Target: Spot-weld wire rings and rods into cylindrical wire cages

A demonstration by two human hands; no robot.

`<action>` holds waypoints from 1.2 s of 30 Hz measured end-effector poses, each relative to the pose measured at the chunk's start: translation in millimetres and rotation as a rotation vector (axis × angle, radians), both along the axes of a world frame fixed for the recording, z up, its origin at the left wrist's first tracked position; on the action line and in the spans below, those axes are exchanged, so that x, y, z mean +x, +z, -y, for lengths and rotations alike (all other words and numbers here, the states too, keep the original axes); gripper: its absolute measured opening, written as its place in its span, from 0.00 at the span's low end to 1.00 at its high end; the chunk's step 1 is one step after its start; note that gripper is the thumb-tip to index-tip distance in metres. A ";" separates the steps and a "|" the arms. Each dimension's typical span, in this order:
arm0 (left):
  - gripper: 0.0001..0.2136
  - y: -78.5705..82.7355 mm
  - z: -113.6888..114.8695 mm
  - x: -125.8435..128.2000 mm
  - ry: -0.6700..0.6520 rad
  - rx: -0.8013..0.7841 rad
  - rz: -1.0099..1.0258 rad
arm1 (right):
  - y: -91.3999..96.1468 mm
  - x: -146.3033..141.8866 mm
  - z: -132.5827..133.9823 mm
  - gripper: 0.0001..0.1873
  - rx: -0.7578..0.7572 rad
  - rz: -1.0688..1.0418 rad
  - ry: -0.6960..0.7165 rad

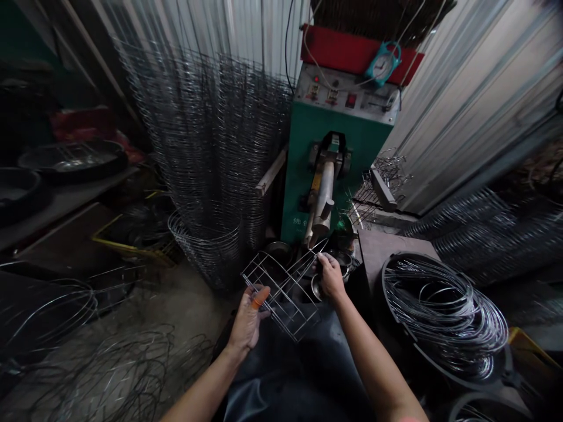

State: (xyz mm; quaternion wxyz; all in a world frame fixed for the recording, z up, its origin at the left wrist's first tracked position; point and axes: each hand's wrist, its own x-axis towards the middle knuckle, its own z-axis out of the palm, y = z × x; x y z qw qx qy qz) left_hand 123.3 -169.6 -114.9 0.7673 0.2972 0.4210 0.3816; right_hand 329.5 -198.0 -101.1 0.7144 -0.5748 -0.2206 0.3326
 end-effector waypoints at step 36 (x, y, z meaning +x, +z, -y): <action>0.18 1.8 5.3 8.3 0.116 -0.032 0.029 | -12.4 -34.0 82.4 0.15 -0.276 0.368 0.303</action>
